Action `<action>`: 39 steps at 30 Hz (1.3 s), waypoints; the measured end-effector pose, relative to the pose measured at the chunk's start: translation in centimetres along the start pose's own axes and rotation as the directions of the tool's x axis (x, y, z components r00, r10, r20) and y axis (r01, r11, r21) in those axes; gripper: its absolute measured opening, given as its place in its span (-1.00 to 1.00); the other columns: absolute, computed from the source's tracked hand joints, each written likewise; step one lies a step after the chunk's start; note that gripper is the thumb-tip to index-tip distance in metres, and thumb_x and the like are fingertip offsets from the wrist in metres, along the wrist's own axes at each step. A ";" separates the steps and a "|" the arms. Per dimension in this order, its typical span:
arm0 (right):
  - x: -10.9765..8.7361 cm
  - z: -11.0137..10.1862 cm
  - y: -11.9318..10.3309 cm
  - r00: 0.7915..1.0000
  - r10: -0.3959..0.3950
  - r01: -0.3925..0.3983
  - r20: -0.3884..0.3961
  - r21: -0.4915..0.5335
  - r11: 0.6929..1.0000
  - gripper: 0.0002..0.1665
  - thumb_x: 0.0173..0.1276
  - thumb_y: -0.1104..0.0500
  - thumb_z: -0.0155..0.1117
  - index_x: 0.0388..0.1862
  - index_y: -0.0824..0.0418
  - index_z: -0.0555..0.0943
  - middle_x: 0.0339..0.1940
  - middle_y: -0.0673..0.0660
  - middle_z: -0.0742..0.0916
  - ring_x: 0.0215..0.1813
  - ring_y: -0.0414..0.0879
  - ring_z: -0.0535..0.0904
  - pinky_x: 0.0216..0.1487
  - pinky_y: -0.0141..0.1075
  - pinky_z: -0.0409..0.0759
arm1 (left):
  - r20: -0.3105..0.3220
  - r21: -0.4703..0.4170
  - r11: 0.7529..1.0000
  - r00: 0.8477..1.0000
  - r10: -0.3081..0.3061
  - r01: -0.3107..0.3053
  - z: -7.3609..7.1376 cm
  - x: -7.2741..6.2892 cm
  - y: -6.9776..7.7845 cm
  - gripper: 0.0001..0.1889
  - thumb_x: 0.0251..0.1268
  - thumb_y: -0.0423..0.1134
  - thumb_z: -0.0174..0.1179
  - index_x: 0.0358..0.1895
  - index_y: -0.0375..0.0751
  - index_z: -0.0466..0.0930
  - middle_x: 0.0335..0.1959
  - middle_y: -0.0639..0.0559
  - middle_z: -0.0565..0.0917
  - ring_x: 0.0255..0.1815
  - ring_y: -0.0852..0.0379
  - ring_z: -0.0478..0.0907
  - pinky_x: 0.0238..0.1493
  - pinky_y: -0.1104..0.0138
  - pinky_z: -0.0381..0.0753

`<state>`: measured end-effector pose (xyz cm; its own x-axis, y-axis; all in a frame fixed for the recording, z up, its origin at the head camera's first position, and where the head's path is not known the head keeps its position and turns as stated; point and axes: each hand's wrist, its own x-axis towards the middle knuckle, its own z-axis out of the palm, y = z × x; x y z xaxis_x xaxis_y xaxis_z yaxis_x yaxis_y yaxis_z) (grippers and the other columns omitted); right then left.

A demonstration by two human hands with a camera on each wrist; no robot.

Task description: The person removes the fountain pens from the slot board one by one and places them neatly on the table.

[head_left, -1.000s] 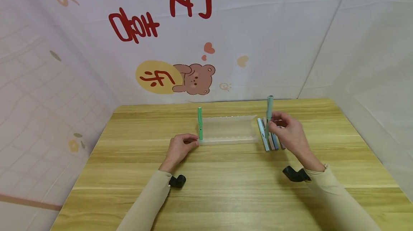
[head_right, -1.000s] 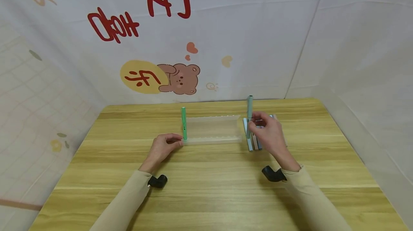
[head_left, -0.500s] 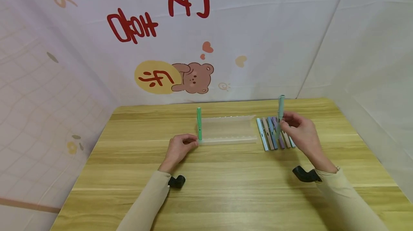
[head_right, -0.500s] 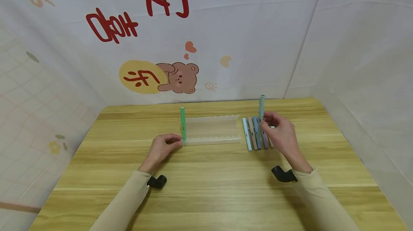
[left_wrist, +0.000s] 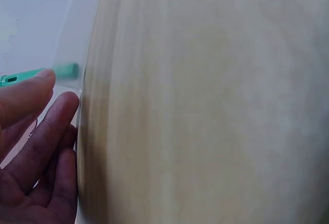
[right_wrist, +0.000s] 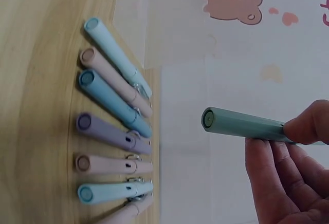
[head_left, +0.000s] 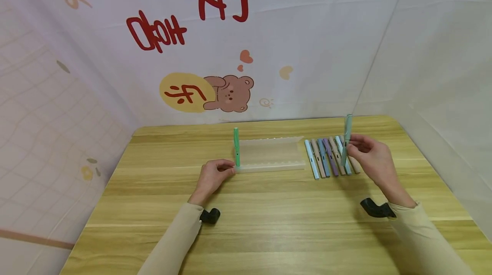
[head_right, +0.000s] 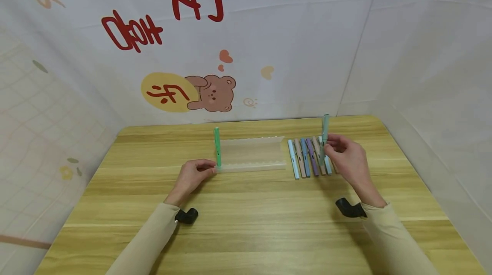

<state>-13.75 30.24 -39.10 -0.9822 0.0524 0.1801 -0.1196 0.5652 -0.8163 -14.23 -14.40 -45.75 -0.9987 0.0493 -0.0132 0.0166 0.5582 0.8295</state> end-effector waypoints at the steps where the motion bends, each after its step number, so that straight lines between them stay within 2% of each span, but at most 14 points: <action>1: -0.2 -0.1 0.1 1.000 0.001 -0.001 -0.007 -0.003 1.000 -0.53 0.55 0.08 0.24 0.27 0.37 0.61 -0.17 -0.29 0.69 -0.16 -0.57 0.60 -0.15 -0.65 0.53 | 0.003 0.000 1.000 1.000 0.002 -0.002 -0.1 -0.1 -0.1 -0.85 0.33 -0.28 0.43 -0.08 -0.11 0.84 -0.20 0.08 0.81 -0.12 0.10 0.72 0.05 0.10 0.65; 9: -1.9 -0.6 0.9 0.999 0.036 -0.038 -0.035 -0.047 0.998 -0.51 0.53 0.08 0.26 0.28 0.37 0.62 -0.20 -0.31 0.70 -0.21 -0.61 0.59 -0.18 -0.64 0.50 | 0.026 0.005 1.000 0.999 0.025 -0.025 -0.8 -0.7 -0.6 -0.85 0.33 -0.28 0.43 -0.08 -0.10 0.84 -0.20 0.09 0.82 -0.13 0.11 0.72 0.05 0.10 0.65; 17: -1.7 -1.6 2.0 0.998 0.054 -0.056 -0.025 -0.108 0.993 -0.50 0.53 0.05 0.22 0.29 0.33 0.62 -0.18 -0.33 0.67 -0.22 -0.63 0.55 -0.26 -0.58 0.51 | 0.020 -0.003 1.000 0.999 0.030 -0.030 -0.7 -0.7 -0.6 -0.85 0.33 -0.29 0.42 -0.08 -0.10 0.84 -0.21 0.09 0.82 -0.14 0.11 0.72 0.02 0.12 0.65; 19: -1.6 -1.8 2.3 0.998 0.062 -0.064 -0.018 -0.118 0.991 -0.49 0.53 0.05 0.22 0.30 0.33 0.61 -0.16 -0.27 0.68 -0.23 -0.63 0.54 -0.27 -0.56 0.51 | 0.019 -0.003 0.999 0.999 0.032 -0.032 -0.7 -0.6 -0.6 -0.85 0.33 -0.29 0.42 -0.08 -0.11 0.84 -0.21 0.08 0.81 -0.14 0.11 0.72 0.02 0.12 0.65; 24: -1.1 -2.1 3.0 0.998 0.063 -0.063 -0.006 -0.139 0.988 -0.48 0.52 0.07 0.21 0.30 0.38 0.60 -0.07 0.07 0.76 -0.23 -0.61 0.54 -0.27 -0.57 0.51 | 0.016 -0.006 1.000 0.999 0.030 -0.030 -0.6 -0.6 -0.6 -0.85 0.32 -0.29 0.43 -0.08 -0.11 0.84 -0.21 0.08 0.81 -0.15 0.11 0.72 0.01 0.13 0.66; 29: -0.5 -2.5 3.6 0.998 0.063 -0.060 0.013 -0.159 0.985 -0.45 0.54 0.07 0.20 0.33 0.41 0.58 0.02 0.30 0.74 -0.23 -0.63 0.51 -0.26 -0.59 0.50 | 0.016 -0.002 1.000 0.999 0.028 -0.028 -0.6 -0.5 -0.5 -0.85 0.33 -0.29 0.42 -0.08 -0.11 0.84 -0.21 0.08 0.81 -0.15 0.11 0.72 0.01 0.12 0.66; 33: -0.2 -2.9 3.8 0.997 0.075 -0.067 0.036 -0.177 0.982 -0.42 0.56 0.02 0.17 0.35 0.40 0.56 0.07 0.37 0.72 -0.24 -0.63 0.50 -0.26 -0.59 0.49 | 0.015 -0.004 1.000 1.000 0.025 -0.025 -0.6 -0.4 -0.4 -0.85 0.32 -0.29 0.43 -0.08 -0.11 0.84 -0.21 0.08 0.81 -0.14 0.11 0.72 0.02 0.12 0.66; 39: 0.6 -3.3 4.4 0.995 0.073 -0.058 0.069 -0.197 0.979 -0.41 0.56 0.01 0.18 0.34 0.43 0.56 0.03 0.38 0.73 -0.26 -0.58 0.54 -0.28 -0.55 0.51 | 0.013 -0.007 1.000 1.000 0.015 -0.015 -0.5 -0.3 -0.2 -0.85 0.32 -0.29 0.43 -0.08 -0.10 0.84 -0.21 0.08 0.81 -0.14 0.10 0.72 0.02 0.12 0.65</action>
<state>-14.34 35.47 -40.79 -0.9960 0.0369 0.0819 -0.0313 0.7123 -0.7012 -14.00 -14.95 -45.60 -0.9976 0.0685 -0.0077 0.0314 0.5513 0.8337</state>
